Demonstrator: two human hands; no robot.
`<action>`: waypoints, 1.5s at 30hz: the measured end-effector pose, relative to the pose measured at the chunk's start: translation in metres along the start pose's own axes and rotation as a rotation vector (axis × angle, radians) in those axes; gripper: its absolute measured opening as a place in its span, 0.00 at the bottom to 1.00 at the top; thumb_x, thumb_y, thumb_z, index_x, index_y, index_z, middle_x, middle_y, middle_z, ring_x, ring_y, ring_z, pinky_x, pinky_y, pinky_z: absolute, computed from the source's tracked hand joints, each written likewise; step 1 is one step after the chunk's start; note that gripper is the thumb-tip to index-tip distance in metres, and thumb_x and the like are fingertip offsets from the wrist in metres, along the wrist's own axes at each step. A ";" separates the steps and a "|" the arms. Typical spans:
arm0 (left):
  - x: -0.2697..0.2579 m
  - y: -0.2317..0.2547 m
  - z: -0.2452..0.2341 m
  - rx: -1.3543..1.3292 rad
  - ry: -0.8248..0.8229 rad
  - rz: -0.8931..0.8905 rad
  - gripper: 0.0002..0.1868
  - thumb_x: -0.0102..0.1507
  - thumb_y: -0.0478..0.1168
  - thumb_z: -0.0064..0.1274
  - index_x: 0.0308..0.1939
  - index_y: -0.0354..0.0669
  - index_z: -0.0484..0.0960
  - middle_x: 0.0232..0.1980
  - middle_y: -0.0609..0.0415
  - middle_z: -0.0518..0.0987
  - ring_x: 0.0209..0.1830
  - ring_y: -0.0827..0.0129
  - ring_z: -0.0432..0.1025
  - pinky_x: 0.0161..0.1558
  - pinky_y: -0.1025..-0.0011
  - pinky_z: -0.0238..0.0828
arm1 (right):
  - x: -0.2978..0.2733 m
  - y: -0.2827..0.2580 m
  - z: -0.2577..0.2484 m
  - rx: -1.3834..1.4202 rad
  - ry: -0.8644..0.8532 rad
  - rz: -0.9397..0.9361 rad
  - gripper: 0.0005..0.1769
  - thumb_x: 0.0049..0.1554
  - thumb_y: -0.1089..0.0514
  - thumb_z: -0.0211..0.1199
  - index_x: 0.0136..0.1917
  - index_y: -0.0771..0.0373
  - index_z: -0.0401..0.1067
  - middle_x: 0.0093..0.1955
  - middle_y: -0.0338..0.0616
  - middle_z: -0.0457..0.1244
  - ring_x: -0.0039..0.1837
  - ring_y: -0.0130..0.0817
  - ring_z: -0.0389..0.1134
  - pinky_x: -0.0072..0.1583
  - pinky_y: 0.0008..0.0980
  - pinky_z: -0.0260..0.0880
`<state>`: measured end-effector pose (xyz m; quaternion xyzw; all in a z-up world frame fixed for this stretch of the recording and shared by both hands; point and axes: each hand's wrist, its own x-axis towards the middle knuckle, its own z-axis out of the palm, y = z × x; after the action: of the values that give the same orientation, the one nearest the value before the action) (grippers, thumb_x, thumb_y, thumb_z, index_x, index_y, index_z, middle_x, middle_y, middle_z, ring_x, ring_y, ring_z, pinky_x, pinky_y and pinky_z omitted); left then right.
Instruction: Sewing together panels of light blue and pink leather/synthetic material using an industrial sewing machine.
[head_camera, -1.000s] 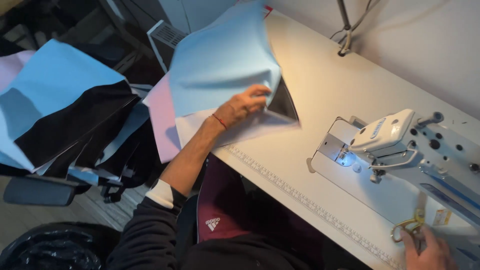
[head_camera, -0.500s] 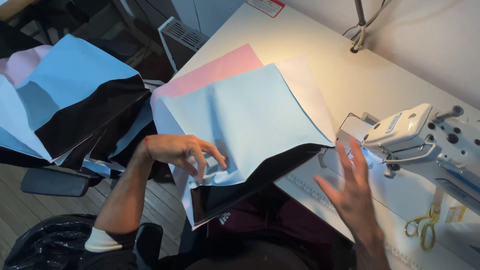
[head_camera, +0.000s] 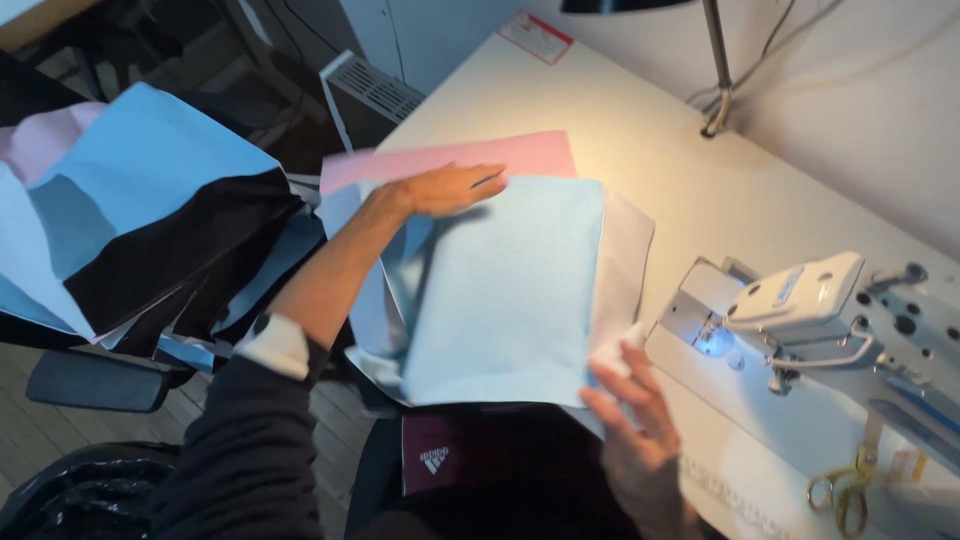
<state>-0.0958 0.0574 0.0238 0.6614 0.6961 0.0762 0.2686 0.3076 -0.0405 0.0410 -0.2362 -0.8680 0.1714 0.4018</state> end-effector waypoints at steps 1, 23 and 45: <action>0.016 0.004 0.006 -0.007 -0.017 0.001 0.42 0.66 0.70 0.25 0.75 0.50 0.63 0.76 0.51 0.65 0.74 0.53 0.60 0.74 0.58 0.50 | 0.001 -0.006 0.003 -0.001 -0.008 0.017 0.17 0.53 0.76 0.58 0.50 0.60 0.77 0.61 0.44 0.67 0.73 0.55 0.64 0.74 0.52 0.67; 0.017 0.083 -0.012 -0.944 -0.008 0.530 0.28 0.63 0.38 0.66 0.26 0.49 0.56 0.28 0.68 0.58 0.29 0.84 0.56 0.32 0.78 0.55 | -0.162 0.033 0.062 0.846 -0.317 0.699 0.18 0.66 0.50 0.56 0.52 0.69 0.73 0.49 0.49 0.65 0.52 0.35 0.69 0.59 0.37 0.72; -0.126 0.010 -0.049 -1.034 0.392 0.861 0.23 0.65 0.34 0.61 0.25 0.50 0.60 0.21 0.59 0.68 0.15 0.86 0.61 0.18 0.84 0.56 | -0.046 -0.028 0.113 1.439 -0.562 1.374 0.22 0.59 0.54 0.59 0.65 0.61 0.67 0.53 0.37 0.71 0.52 0.24 0.73 0.54 0.29 0.77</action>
<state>-0.1128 -0.0506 0.1045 0.6399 0.2823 0.6150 0.3642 0.2380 -0.1014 -0.0435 -0.3361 -0.3004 0.8914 0.0464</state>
